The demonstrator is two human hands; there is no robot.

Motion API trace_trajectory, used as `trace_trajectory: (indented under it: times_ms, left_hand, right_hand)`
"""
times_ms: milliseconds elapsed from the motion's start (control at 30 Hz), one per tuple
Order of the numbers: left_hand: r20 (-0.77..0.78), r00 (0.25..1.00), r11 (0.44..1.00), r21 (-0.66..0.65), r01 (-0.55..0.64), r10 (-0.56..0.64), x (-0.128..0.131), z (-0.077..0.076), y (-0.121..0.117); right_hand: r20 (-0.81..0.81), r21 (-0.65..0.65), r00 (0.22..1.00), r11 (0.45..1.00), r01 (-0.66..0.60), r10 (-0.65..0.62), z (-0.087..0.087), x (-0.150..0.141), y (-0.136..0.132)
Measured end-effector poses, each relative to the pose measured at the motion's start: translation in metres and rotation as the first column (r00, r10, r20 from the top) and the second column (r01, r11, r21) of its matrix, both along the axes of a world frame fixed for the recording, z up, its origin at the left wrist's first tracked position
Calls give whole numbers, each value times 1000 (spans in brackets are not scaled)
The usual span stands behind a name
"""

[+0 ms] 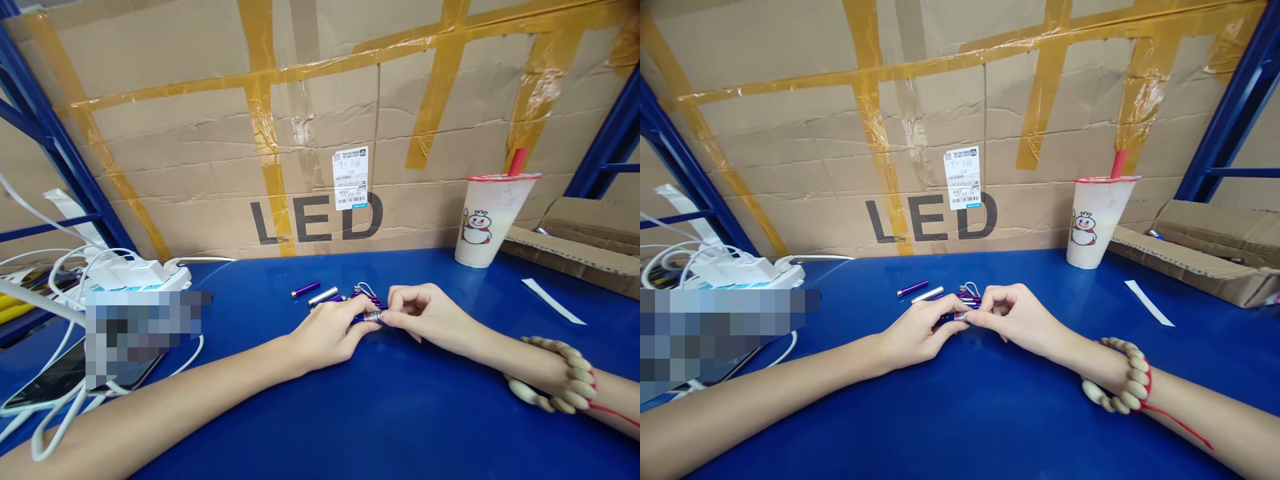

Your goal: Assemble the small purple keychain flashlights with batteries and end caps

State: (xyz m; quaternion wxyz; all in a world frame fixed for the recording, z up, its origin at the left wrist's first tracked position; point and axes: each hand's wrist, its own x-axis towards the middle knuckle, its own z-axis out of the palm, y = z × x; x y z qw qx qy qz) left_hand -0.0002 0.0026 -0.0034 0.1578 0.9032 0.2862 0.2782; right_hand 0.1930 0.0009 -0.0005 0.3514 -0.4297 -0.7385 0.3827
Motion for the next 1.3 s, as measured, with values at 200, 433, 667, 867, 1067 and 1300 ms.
trace_trajectory:
  times_ms: [200,433,667,867,1067,1300]
  left_hand:
    - [-20,999,999,28,-31,32,1,-2,0]
    - [-96,993,996,58,-68,74,2,0,-1]
    - [-74,992,994,48,-102,106,3,2,-1]
    - [-53,993,993,55,-103,106,2,0,-1]
    - [-66,994,994,61,-86,90,2,0,-1]
    - [-58,995,996,45,-81,83,4,-2,1]
  right_hand:
    - [5,-17,997,997,81,-81,2,1,2]
    - [-30,10,994,995,102,-101,1,4,6]
    - [-50,-19,997,998,60,-61,-3,5,10]
    - [-95,-75,995,997,34,-41,-8,8,13]
    - [-80,-63,996,998,30,-35,-7,6,14]
    - [-70,-56,997,998,23,-27,-6,6,11]
